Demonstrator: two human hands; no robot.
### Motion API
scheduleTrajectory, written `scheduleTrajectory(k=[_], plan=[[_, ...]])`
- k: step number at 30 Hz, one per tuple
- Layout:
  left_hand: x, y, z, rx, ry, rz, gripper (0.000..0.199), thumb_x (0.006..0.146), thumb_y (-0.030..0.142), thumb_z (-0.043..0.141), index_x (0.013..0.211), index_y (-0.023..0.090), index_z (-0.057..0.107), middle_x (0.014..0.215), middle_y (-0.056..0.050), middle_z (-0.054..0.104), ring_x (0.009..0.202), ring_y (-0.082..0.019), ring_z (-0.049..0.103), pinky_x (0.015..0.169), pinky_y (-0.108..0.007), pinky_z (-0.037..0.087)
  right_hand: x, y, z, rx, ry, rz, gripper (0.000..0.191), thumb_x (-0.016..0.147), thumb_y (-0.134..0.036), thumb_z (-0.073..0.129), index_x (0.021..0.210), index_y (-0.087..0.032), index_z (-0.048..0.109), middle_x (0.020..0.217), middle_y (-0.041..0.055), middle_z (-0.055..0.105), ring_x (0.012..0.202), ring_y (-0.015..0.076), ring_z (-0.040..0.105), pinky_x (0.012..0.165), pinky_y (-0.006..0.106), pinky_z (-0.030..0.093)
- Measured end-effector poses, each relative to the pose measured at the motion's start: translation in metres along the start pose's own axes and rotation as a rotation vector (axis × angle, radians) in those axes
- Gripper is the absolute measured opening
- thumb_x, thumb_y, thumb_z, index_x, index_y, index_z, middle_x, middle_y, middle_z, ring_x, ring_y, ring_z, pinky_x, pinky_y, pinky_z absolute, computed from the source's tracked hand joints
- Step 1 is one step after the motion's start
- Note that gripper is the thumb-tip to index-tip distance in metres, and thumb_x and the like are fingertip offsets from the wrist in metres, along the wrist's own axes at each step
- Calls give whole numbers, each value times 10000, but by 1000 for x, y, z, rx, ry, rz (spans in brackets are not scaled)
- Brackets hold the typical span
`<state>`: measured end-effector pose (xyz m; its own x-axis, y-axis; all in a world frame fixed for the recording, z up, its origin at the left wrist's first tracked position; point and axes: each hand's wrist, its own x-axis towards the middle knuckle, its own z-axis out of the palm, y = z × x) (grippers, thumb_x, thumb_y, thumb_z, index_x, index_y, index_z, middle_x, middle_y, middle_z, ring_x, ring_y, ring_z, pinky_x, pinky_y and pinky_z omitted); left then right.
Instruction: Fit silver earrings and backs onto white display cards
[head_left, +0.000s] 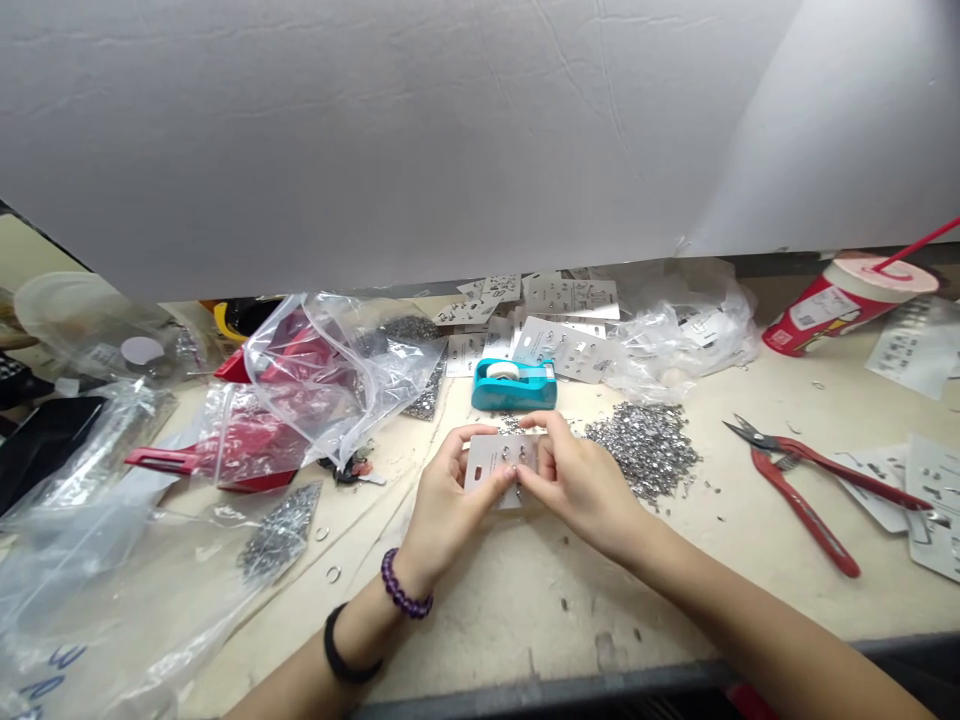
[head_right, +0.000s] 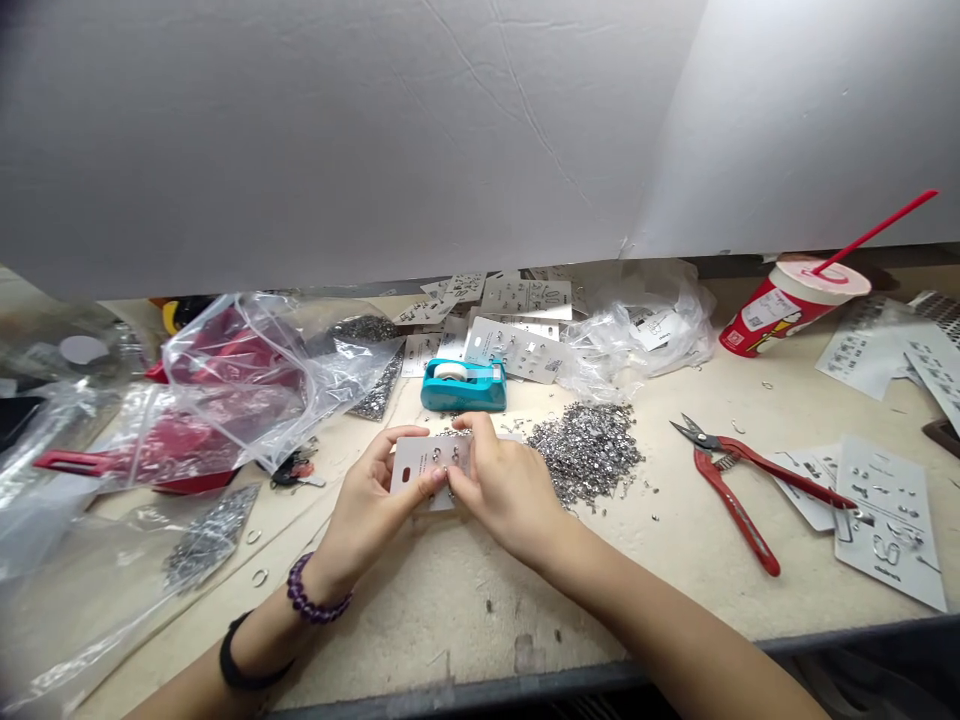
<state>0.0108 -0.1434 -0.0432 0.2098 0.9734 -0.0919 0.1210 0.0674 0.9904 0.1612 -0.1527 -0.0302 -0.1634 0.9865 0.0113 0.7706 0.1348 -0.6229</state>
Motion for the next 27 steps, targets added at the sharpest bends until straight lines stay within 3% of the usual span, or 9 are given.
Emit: scheduleTrajectory(k=[4, 7, 9, 13, 17, 23, 27], plan=[[1, 2, -2, -6, -4, -12, 358, 719, 299, 637, 1003, 204, 441, 810, 3, 596, 692, -130, 580, 581, -222, 463, -5, 1, -16, 85, 36, -97, 343, 793, -239, 511, 1123, -156, 467, 530, -52, 496, 449, 116, 458, 442, 245, 322], [2, 4, -7, 71, 73, 3, 336, 726, 312, 627, 967, 205, 420, 800, 10, 564, 687, -129, 556, 610, -245, 462, 5, 7, -36, 184, 243, -188, 178, 844, -242, 459, 980, -168, 547, 623, -15, 538, 529, 108, 495, 489, 240, 390], [2, 5, -10, 118, 110, 18, 314, 740, 324, 611, 949, 204, 410, 780, 18, 541, 682, -127, 540, 628, -257, 457, 22, 15, -48, 77, 378, -180, 181, 860, -244, 429, 932, -171, 579, 774, 37, 575, 670, 137, 535, 556, 264, 427], [1, 7, -13, 69, 30, 19, 332, 773, 347, 571, 1007, 208, 381, 847, -4, 539, 745, -145, 553, 681, -290, 464, 66, 30, -58, -268, 161, -207, 226, 861, -275, 430, 960, -193, 616, 993, 98, 549, 908, 229, 512, 664, 344, 440], [1, 5, -11, 23, -3, -6, 400, 788, 350, 551, 1109, 208, 359, 960, -42, 542, 839, -168, 563, 774, -329, 458, 89, 33, -59, -470, -42, -296, 171, 812, -314, 520, 892, -210, 631, 995, 110, 540, 967, 285, 457, 678, 378, 434], [1, 3, -9, -28, -11, -16, 423, 794, 352, 543, 1144, 209, 354, 1078, -81, 537, 925, -195, 567, 840, -368, 442, 97, 30, -64, -344, -140, -220, 101, 796, -265, 544, 736, -207, 602, 927, 93, 548, 974, 270, 459, 772, 404, 416], [-1, 4, -9, -26, -17, -11, 403, 802, 344, 536, 1141, 215, 359, 1132, -88, 527, 1005, -213, 546, 879, -380, 421, 97, 28, -66, -275, -90, -219, 252, 824, -254, 494, 577, -206, 510, 800, 81, 555, 838, 232, 500, 685, 375, 411]])
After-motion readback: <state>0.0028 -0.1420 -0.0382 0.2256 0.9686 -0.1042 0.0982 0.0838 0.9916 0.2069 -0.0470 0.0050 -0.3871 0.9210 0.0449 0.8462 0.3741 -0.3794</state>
